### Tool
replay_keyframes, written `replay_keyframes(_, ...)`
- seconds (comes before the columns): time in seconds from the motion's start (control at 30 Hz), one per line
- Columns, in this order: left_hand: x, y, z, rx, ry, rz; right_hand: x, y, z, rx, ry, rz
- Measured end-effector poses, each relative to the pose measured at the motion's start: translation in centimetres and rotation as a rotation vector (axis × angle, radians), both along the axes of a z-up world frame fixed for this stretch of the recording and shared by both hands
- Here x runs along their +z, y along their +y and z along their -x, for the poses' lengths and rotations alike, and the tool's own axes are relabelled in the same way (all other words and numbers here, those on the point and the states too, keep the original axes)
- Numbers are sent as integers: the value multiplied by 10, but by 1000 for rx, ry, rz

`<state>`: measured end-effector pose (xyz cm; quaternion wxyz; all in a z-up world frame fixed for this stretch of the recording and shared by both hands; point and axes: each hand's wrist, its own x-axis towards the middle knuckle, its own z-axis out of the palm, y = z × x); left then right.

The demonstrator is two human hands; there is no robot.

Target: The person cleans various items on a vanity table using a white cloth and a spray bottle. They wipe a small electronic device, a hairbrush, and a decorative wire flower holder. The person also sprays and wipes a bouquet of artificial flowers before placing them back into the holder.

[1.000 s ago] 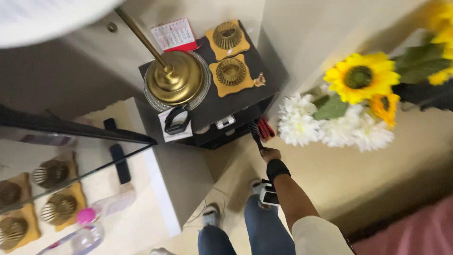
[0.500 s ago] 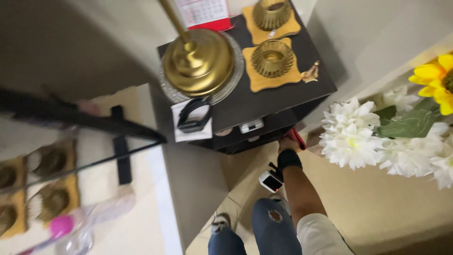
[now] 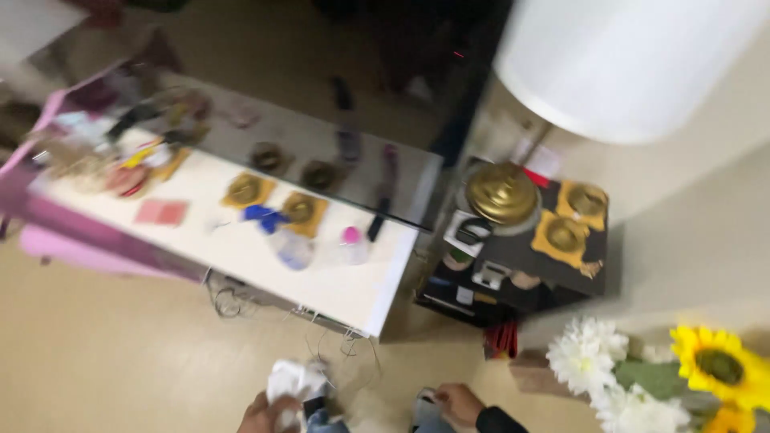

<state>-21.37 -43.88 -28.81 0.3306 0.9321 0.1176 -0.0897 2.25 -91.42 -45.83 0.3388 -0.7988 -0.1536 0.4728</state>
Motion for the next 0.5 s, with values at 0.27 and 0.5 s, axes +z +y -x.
replay_keyframes(0.27,158,-10,-55,332,-93,264,206,148,33,224,45,-137)
replay_keyframes(0.5,237,66,-46,472,-186,376,222,345,47,16,88,-642)
